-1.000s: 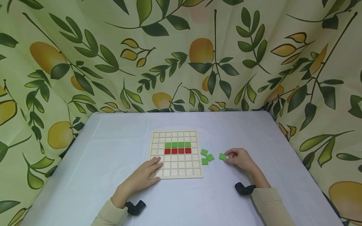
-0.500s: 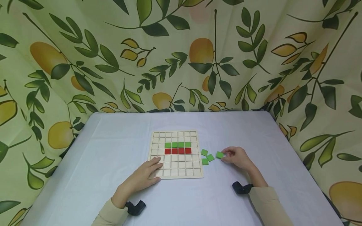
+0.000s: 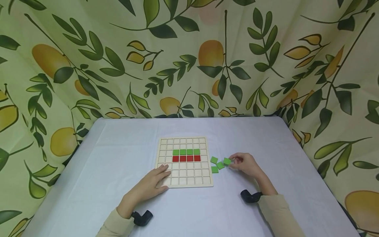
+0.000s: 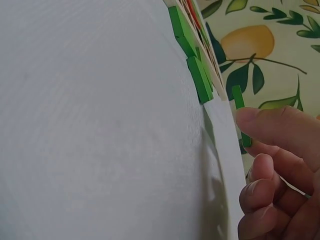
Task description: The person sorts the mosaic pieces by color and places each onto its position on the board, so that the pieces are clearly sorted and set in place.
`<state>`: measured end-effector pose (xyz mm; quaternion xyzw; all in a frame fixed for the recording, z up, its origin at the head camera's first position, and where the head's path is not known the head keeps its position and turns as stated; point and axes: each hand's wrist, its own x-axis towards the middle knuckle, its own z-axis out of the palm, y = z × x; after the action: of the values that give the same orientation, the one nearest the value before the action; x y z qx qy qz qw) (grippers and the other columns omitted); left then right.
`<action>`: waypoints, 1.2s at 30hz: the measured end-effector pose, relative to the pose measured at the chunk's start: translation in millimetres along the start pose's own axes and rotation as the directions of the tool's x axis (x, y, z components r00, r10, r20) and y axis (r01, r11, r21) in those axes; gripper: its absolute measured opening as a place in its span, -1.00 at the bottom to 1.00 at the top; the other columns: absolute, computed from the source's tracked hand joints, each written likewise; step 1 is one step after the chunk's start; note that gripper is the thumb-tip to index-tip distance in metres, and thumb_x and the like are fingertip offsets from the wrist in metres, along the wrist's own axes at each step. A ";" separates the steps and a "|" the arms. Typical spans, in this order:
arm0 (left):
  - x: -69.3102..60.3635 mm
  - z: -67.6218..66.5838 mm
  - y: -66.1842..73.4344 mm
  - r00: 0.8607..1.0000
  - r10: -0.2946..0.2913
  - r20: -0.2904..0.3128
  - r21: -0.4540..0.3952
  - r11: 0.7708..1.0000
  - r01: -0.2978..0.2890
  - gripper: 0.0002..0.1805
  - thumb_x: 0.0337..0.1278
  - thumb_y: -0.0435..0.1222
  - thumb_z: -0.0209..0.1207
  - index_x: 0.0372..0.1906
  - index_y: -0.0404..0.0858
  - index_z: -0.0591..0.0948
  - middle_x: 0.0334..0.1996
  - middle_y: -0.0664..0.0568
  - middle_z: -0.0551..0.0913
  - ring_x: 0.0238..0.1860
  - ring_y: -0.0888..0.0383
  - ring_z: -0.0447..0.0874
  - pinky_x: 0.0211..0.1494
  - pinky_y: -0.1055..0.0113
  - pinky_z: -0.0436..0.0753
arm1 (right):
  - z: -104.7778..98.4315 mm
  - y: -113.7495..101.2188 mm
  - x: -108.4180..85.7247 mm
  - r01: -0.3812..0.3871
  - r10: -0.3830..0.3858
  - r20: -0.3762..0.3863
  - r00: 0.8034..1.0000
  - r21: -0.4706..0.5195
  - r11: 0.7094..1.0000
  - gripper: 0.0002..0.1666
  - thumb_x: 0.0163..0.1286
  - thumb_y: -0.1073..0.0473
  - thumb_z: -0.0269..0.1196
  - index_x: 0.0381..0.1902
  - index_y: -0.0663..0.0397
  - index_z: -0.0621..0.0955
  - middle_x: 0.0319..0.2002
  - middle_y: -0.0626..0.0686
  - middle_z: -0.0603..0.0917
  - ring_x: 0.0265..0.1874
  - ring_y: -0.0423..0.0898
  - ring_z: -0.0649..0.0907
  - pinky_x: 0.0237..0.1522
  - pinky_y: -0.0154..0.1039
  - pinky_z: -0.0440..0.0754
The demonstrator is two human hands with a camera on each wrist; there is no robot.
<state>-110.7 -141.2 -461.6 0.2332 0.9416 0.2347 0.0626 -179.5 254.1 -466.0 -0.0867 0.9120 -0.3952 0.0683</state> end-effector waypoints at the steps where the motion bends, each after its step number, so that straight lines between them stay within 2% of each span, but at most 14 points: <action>1: -0.1 -0.1 0.0 1.000 0.000 0.000 -0.002 1.000 0.000 -0.40 0.11 -0.16 0.27 0.27 -0.24 0.49 0.41 -0.12 0.37 0.48 -0.15 0.25 0.49 -0.08 0.32 | 0.4 -0.5 0.3 0.003 -0.003 0.002 1.000 0.000 1.000 -0.65 0.11 0.32 0.39 -0.14 0.38 0.64 -0.53 -0.01 0.47 -0.58 -0.32 0.37 -0.60 -0.45 0.35; 10: -1.3 0.4 0.3 1.000 -0.007 0.009 -0.003 1.000 0.007 -0.40 0.11 -0.16 0.27 0.27 -0.24 0.49 0.42 -0.12 0.36 0.48 -0.15 0.24 0.48 -0.09 0.32 | 6.8 -5.2 3.4 0.018 -0.019 0.034 0.999 0.028 0.999 -0.66 0.12 0.33 0.36 -0.13 0.39 0.63 -0.53 -0.03 0.48 -0.58 -0.33 0.38 -0.58 -0.47 0.38; 23: -1.0 0.5 1.7 1.000 0.000 -0.001 0.004 1.000 0.000 -0.42 0.11 -0.19 0.26 0.26 -0.27 0.49 0.41 -0.15 0.37 0.47 -0.16 0.25 0.47 -0.10 0.33 | 17.4 -15.1 9.7 0.081 -0.084 0.065 0.994 0.047 0.996 -0.64 0.11 0.31 0.38 -0.14 0.40 0.63 -0.54 -0.05 0.45 -0.58 -0.34 0.37 -0.57 -0.47 0.36; 36: 0.0 1.5 0.2 1.000 -0.006 0.005 0.002 1.000 0.006 -0.40 0.13 -0.17 0.26 0.28 -0.26 0.48 0.42 -0.12 0.35 0.48 -0.15 0.23 0.49 -0.08 0.31 | 26.4 -24.3 12.7 0.088 -0.091 0.072 0.993 0.050 0.995 -0.64 0.09 0.31 0.40 -0.15 0.38 0.64 -0.56 -0.04 0.46 -0.57 -0.32 0.38 -0.56 -0.49 0.36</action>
<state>-110.3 -140.4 -462.9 0.2310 0.9423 0.2332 0.0653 -184.2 216.3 -466.9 -0.1405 0.8944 -0.4157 0.0865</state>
